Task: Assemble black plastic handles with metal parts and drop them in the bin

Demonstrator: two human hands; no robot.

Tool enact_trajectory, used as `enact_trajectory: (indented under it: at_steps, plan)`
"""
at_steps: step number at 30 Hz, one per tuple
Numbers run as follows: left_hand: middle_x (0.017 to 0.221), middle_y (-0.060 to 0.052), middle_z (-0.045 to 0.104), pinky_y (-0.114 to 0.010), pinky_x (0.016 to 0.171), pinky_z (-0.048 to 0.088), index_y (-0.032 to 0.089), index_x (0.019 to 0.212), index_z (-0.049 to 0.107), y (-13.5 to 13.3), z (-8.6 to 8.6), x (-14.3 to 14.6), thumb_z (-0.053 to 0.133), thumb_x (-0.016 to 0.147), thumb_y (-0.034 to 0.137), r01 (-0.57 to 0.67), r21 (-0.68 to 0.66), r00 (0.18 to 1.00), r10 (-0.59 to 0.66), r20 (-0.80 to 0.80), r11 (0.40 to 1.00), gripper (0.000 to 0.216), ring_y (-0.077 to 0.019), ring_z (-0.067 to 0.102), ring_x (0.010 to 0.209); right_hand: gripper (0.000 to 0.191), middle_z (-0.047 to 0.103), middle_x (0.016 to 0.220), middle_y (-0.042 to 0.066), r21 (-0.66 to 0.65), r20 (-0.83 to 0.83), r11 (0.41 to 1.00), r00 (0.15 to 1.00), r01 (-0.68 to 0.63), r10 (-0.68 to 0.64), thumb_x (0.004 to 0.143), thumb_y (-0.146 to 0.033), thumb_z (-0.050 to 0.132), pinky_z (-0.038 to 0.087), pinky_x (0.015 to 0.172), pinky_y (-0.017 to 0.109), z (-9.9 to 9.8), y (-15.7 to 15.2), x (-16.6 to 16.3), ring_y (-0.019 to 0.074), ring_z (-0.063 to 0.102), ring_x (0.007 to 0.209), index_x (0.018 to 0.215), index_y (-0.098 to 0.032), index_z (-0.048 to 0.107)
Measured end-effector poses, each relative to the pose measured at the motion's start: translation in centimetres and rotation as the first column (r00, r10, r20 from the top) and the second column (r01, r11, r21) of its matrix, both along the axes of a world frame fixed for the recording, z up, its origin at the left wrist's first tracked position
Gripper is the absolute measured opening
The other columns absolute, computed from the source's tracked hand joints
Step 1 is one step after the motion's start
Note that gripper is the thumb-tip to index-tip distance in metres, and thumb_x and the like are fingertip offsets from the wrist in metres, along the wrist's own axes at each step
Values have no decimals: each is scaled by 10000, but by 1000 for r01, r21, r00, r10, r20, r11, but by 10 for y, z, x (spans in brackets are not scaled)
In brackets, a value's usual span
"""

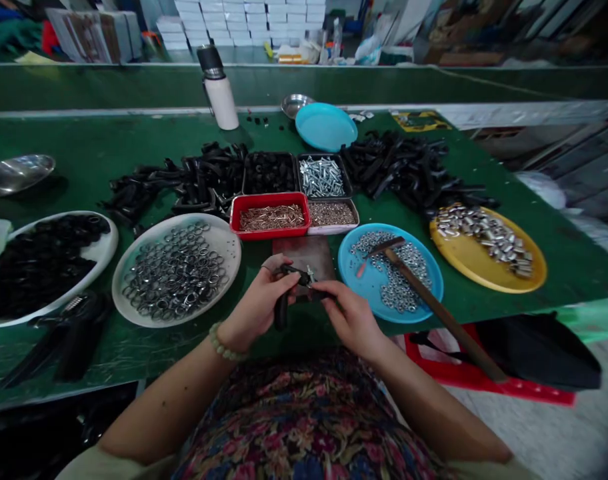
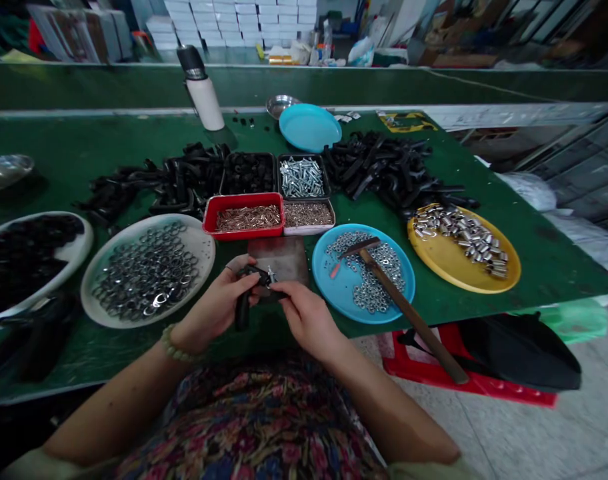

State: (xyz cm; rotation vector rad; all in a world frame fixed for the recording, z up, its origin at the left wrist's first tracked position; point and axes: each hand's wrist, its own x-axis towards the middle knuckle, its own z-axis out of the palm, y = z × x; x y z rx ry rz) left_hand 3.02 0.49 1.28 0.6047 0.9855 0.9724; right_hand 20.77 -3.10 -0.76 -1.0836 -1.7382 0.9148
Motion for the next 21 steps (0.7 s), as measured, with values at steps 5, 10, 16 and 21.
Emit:
enact_trajectory:
  at_steps: [5,10,16,21]
  plan:
    - [751,40,560,-143,498,405,213,993,489,-5,4,14,778,678,247,-33,7,995,32,92,999,429,-56,531,581,136,691,884,6,-223,-467,975,877,9,-115,922,-281,543,578,718,310,-11,-4,-5,138,695,747,1054,-251,557]
    - [702,65,515,-143,489,369,233,984,463,-9,3,17,771,683,262,-29,28,997,27,66,999,432,-54,489,558,153,689,899,16,-219,-404,976,912,-19,-73,928,-276,533,568,752,298,-12,-12,-5,138,693,800,1071,-245,577]
    - [737,60,509,-157,490,320,226,1015,504,-3,-1,-3,728,731,242,316,146,939,-287,-192,937,362,-44,437,546,239,677,1060,63,-96,22,973,977,-209,212,919,-205,491,519,898,364,1,-9,19,182,649,997,1124,-233,608]
    - [863,28,582,-206,675,438,229,1059,486,-8,6,-6,724,741,217,459,263,878,-389,-279,848,397,-101,567,746,255,683,913,19,-364,-416,857,887,-365,201,907,-328,562,563,743,326,3,-5,22,148,697,778,1131,-228,491]
